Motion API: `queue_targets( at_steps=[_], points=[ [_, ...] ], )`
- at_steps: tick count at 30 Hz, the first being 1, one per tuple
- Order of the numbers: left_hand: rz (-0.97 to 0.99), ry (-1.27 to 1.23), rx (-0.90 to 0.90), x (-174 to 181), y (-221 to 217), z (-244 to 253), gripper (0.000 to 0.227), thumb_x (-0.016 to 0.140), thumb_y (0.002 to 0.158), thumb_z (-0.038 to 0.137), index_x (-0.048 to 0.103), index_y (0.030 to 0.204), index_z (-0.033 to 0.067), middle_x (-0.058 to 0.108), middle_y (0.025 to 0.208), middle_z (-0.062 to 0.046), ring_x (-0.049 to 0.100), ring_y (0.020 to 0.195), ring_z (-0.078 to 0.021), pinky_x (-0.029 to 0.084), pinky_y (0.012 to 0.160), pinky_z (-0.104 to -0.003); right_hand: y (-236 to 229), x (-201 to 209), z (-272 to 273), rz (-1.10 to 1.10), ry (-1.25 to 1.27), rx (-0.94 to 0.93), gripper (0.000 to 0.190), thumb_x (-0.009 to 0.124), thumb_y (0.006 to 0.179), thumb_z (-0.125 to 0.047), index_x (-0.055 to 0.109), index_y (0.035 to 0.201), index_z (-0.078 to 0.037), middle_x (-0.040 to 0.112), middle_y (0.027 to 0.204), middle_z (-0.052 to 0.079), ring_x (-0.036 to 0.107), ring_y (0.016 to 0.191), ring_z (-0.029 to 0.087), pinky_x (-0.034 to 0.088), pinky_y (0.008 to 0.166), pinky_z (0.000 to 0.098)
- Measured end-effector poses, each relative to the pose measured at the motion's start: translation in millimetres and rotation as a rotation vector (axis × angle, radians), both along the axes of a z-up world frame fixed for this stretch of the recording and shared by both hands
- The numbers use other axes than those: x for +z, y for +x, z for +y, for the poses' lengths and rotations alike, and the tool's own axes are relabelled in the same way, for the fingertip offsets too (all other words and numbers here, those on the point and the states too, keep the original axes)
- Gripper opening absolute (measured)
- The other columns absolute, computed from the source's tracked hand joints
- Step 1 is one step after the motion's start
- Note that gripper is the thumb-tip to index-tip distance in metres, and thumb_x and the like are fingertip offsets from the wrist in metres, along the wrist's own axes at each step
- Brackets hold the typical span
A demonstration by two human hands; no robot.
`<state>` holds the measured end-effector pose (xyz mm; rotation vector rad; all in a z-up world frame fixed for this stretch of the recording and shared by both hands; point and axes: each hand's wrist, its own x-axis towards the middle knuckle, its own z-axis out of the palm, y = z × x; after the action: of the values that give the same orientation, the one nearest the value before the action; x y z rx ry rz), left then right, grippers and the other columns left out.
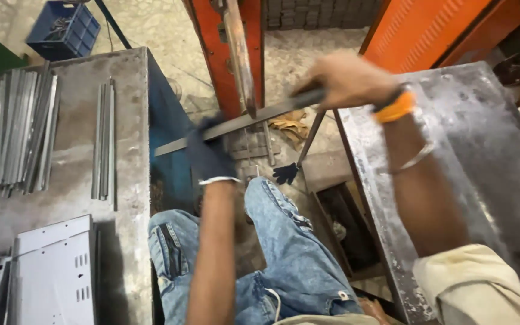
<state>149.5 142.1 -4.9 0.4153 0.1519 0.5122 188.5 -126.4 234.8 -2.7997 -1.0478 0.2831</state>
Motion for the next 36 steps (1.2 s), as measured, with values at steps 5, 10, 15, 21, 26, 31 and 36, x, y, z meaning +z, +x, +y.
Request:
queue_targets(
  at_steps=[5, 10, 15, 21, 26, 31, 36],
  points=[
    [0.140, -0.122, 0.145, 4, -22, -5, 0.027, 0.051, 0.095, 0.020, 0.067, 0.098, -0.0016, 0.071, 0.104, -0.020, 0.067, 0.105, -0.0334, 0.050, 0.103, -0.045, 52, -23, 11, 0.036, -0.085, 0.070, 0.029, 0.082, 0.085, -0.024, 0.078, 0.114, -0.020, 0.076, 0.079, 0.006, 0.067, 0.062, 0.016, 0.054, 0.057, 0.0347],
    [0.012, -0.138, 0.002, 40, -36, -67, 0.041, 0.046, 0.102, 0.026, 0.067, 0.115, -0.0072, 0.071, 0.114, -0.022, 0.065, 0.113, -0.0345, 0.049, 0.110, -0.047, 74, 16, -19, -0.055, -0.033, 0.101, 0.060, 0.092, 0.059, -0.007, 0.079, 0.116, -0.021, 0.077, 0.081, 0.006, 0.068, 0.065, 0.023, 0.055, 0.058, 0.0407],
    [-0.013, -0.107, 0.041, -12, -21, -29, 0.038, 0.045, 0.104, 0.025, 0.064, 0.114, -0.0067, 0.070, 0.112, -0.024, 0.066, 0.112, -0.0368, 0.050, 0.107, -0.050, 35, 5, 10, -0.171, -0.079, 0.061, 0.048, 0.088, 0.068, -0.009, 0.081, 0.113, -0.024, 0.077, 0.085, 0.003, 0.070, 0.068, 0.022, 0.058, 0.060, 0.0393],
    [-0.040, -0.079, 0.018, -29, -11, -1, 0.042, 0.044, 0.105, 0.027, 0.063, 0.120, -0.0063, 0.069, 0.121, -0.021, 0.064, 0.118, -0.0365, 0.049, 0.111, -0.051, 27, -2, 12, -0.149, -0.026, 0.113, 0.041, 0.087, 0.071, -0.014, 0.081, 0.111, -0.021, 0.077, 0.085, 0.006, 0.071, 0.073, 0.025, 0.057, 0.065, 0.0410],
    [0.008, -0.088, 0.084, 7, -14, -47, 0.046, 0.043, 0.107, 0.030, 0.063, 0.122, -0.0087, 0.067, 0.120, -0.024, 0.064, 0.115, -0.0365, 0.049, 0.107, -0.048, 122, -39, -11, 0.132, 0.226, 0.211, 0.055, 0.086, 0.064, -0.009, 0.079, 0.118, -0.015, 0.078, 0.095, 0.005, 0.073, 0.076, 0.022, 0.059, 0.069, 0.0388],
    [0.162, -0.223, 0.165, -45, 7, 3, 0.037, 0.043, 0.104, 0.021, 0.066, 0.112, -0.0069, 0.071, 0.109, -0.019, 0.070, 0.107, -0.0349, 0.054, 0.104, -0.050, 59, -12, 26, -0.101, -0.014, 0.143, 0.053, 0.095, 0.066, -0.014, 0.078, 0.116, -0.009, 0.076, 0.090, 0.012, 0.070, 0.072, 0.027, 0.056, 0.066, 0.0424],
    [0.263, 0.268, 0.224, 42, -27, -74, 0.029, 0.052, 0.099, 0.023, 0.068, 0.108, 0.0003, 0.071, 0.107, -0.017, 0.069, 0.102, -0.0303, 0.054, 0.097, -0.045, 84, -16, 14, 0.055, -0.018, 0.162, 0.046, 0.086, 0.078, -0.010, 0.078, 0.123, -0.014, 0.079, 0.096, 0.009, 0.071, 0.074, 0.031, 0.055, 0.067, 0.0459]
  ],
)
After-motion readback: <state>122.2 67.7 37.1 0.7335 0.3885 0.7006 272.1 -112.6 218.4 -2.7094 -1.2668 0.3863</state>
